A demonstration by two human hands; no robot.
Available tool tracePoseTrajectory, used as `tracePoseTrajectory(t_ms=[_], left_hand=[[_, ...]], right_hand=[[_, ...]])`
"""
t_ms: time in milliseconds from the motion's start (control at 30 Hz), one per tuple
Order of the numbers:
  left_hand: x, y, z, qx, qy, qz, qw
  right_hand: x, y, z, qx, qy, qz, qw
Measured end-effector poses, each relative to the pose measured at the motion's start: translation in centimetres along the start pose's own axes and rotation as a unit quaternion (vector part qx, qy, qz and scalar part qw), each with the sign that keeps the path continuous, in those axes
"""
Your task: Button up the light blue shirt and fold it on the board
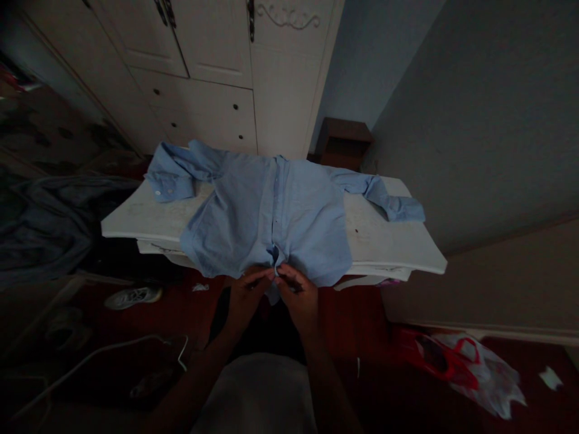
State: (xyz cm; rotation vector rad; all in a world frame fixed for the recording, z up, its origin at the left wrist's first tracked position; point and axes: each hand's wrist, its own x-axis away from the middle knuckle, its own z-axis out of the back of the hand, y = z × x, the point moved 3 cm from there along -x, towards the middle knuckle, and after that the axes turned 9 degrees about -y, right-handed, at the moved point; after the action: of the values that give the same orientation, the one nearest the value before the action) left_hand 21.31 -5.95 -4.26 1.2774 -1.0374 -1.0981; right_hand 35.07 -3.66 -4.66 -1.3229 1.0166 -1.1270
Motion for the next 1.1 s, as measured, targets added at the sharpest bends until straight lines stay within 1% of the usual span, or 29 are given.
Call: tracePoseTrajectory(t_ms=[167,267,333,433,533,667,733,867,1000,1100], left_hand=[[-0.5,-0.3,0.7,-0.078,0.005,-0.007,0.997],[-0.9,-0.5,1.3,-0.136,-0.012,-0.008,0.991],[-1.2,-0.8,1.8,-0.165,-0.024,0.001,0.986],[-1.3,-1.2,2.2,-0.184,-0.029,0.032,0.982],[-1.3,-1.7,2.4,-0.149,-0.037,0.054,0.987],[-1.2,-2.0,1.8,-0.027,-0.091,0.057,0.994],[-1.1,-2.0,1.5,0.012,-0.104,0.056,0.993],[-1.0,-1.8,0.9,0.031,-0.101,0.07,0.992],[-1.0,-1.8,0.5,0.035,-0.088,0.078,0.992],[-1.0,-1.8,0.3,0.035,-0.082,0.077,0.993]], right_hand=[[-0.3,1.1,-0.4,-0.021,-0.001,-0.026,0.999],[-0.5,1.5,-0.3,0.0,0.0,-0.036,0.999],[-0.7,1.5,-0.2,0.018,-0.001,-0.031,0.999],[-0.8,1.2,0.1,0.058,0.004,-0.015,0.998],[-0.7,0.8,0.0,0.104,0.006,0.001,0.995],[-0.4,0.9,-0.4,0.132,-0.009,0.013,0.991],[-0.3,1.1,-0.5,0.126,-0.003,0.007,0.992],[-0.1,1.1,-0.4,0.112,0.024,-0.006,0.993],[0.1,0.9,-0.2,0.12,0.038,-0.003,0.992],[0.2,1.3,0.1,0.109,0.045,-0.01,0.993]])
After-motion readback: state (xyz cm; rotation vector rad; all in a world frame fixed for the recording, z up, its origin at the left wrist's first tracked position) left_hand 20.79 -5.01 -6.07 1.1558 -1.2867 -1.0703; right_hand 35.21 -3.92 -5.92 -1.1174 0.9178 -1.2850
